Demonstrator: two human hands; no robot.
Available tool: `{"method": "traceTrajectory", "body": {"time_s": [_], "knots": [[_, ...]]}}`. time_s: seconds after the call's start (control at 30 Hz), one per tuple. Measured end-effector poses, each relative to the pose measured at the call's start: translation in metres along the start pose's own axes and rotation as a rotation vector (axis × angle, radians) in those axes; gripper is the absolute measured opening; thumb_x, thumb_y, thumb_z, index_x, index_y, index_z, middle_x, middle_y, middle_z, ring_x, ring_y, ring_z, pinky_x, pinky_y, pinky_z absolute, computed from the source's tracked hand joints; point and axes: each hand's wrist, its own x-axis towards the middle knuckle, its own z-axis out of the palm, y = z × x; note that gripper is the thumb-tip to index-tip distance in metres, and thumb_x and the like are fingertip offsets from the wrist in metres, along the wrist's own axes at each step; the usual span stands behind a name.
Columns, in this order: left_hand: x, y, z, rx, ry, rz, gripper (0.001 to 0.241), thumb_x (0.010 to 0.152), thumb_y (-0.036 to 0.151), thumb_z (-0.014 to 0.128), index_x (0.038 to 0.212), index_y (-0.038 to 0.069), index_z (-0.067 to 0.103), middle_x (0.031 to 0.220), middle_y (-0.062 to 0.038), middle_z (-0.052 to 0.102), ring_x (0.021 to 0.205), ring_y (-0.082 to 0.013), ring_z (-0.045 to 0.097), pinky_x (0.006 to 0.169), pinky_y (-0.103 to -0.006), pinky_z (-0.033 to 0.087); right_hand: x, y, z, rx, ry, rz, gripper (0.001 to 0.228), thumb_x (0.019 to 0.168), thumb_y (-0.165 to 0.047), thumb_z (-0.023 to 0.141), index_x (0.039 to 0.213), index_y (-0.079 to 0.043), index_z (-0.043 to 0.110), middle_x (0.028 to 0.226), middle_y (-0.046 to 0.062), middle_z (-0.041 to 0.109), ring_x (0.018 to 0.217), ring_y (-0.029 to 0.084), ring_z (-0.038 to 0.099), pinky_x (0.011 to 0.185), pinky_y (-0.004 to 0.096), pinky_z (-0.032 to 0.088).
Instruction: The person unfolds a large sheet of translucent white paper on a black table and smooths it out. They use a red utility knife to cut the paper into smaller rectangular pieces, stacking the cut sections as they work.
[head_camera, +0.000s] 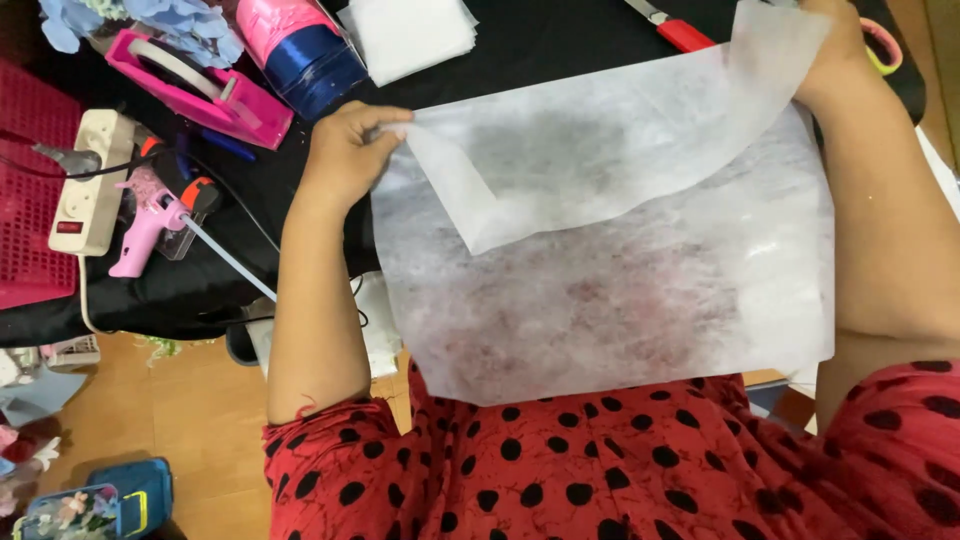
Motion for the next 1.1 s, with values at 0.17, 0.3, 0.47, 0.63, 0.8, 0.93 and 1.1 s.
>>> {"method": "traceTrajectory", "body": {"time_s": [0.17, 0.3, 0.47, 0.63, 0.8, 0.93, 1.1], "knots": [[0.007, -0.02, 0.008, -0.008, 0.05, 0.101, 0.008, 0.099, 0.017, 0.077, 0.104, 0.013, 0.08, 0.108, 0.001, 0.06, 0.094, -0.0131, 0.057, 0.082, -0.0243, 0.046, 0.027, -0.058, 0.047, -0.035, 0.011, 0.123, 0.044, 0.111, -0.018, 0.068, 0.145, 0.008, 0.054, 0.139, 0.026, 0.059, 0.128, 0.041, 0.053, 0.094, 0.053, 0.041], [0.019, -0.033, 0.012, -0.064, 0.269, 0.184, 0.011, 0.101, 0.018, 0.068, 0.093, 0.011, 0.067, 0.1, 0.001, 0.059, 0.091, -0.0147, 0.052, 0.078, -0.0306, 0.042, 0.029, -0.06, 0.048, -0.004, -0.126, 0.293, 0.02, 0.115, -0.02, 0.067, 0.131, -0.007, 0.07, 0.111, 0.009, 0.067, 0.096, 0.024, 0.06, 0.077, 0.04, 0.046], [0.033, -0.027, 0.016, -0.357, 0.493, -0.127, 0.017, 0.091, 0.019, 0.078, 0.079, 0.019, 0.065, 0.074, 0.013, 0.051, 0.071, -0.0024, 0.043, 0.06, -0.0226, 0.039, 0.028, -0.065, 0.046, 0.065, -0.12, 0.368, 0.013, 0.124, -0.018, 0.059, 0.116, -0.011, 0.067, 0.083, 0.007, 0.061, 0.069, 0.017, 0.053, 0.063, 0.034, 0.041], [0.039, -0.029, 0.013, -0.367, 0.522, -0.213, 0.013, 0.091, 0.02, 0.072, 0.08, 0.017, 0.066, 0.075, 0.011, 0.06, 0.071, -0.0026, 0.051, 0.062, -0.0228, 0.047, 0.031, -0.003, 0.064, 0.063, 0.122, 0.358, 0.022, 0.128, -0.016, 0.059, 0.107, -0.009, 0.056, 0.098, 0.002, 0.059, 0.094, 0.015, 0.059, 0.079, 0.037, 0.044], [0.037, -0.024, 0.008, -0.179, 0.459, -0.237, 0.017, 0.094, 0.031, 0.067, 0.083, 0.018, 0.065, 0.074, 0.012, 0.057, 0.072, -0.0043, 0.049, 0.064, -0.0246, 0.044, 0.037, -0.065, 0.052, 0.146, 0.15, 0.554, 0.038, 0.123, -0.036, 0.064, 0.099, -0.015, 0.045, 0.075, -0.002, 0.032, 0.066, 0.008, 0.027, 0.053, 0.035, 0.021], [0.025, -0.002, 0.002, -0.102, 0.294, -0.008, 0.022, 0.095, 0.013, 0.06, 0.116, 0.018, 0.066, 0.095, 0.004, 0.07, 0.081, -0.0091, 0.062, 0.074, -0.0258, 0.051, 0.037, -0.097, 0.043, 0.251, 0.21, 0.719, 0.035, 0.104, -0.04, 0.067, 0.091, -0.024, 0.038, 0.082, -0.011, 0.03, 0.077, 0.006, 0.031, 0.066, 0.029, 0.024], [0.032, -0.017, 0.006, -0.024, 0.108, 0.262, 0.033, 0.096, 0.003, 0.063, 0.129, 0.009, 0.065, 0.129, -0.008, 0.049, 0.112, -0.0214, 0.055, 0.093, -0.0303, 0.045, 0.055, -0.001, 0.074, 0.655, 0.393, 0.659, 0.056, 0.093, -0.02, 0.071, 0.076, -0.028, 0.018, 0.074, -0.013, 0.021, 0.068, 0.005, 0.024, 0.063, 0.029, 0.018]]}}
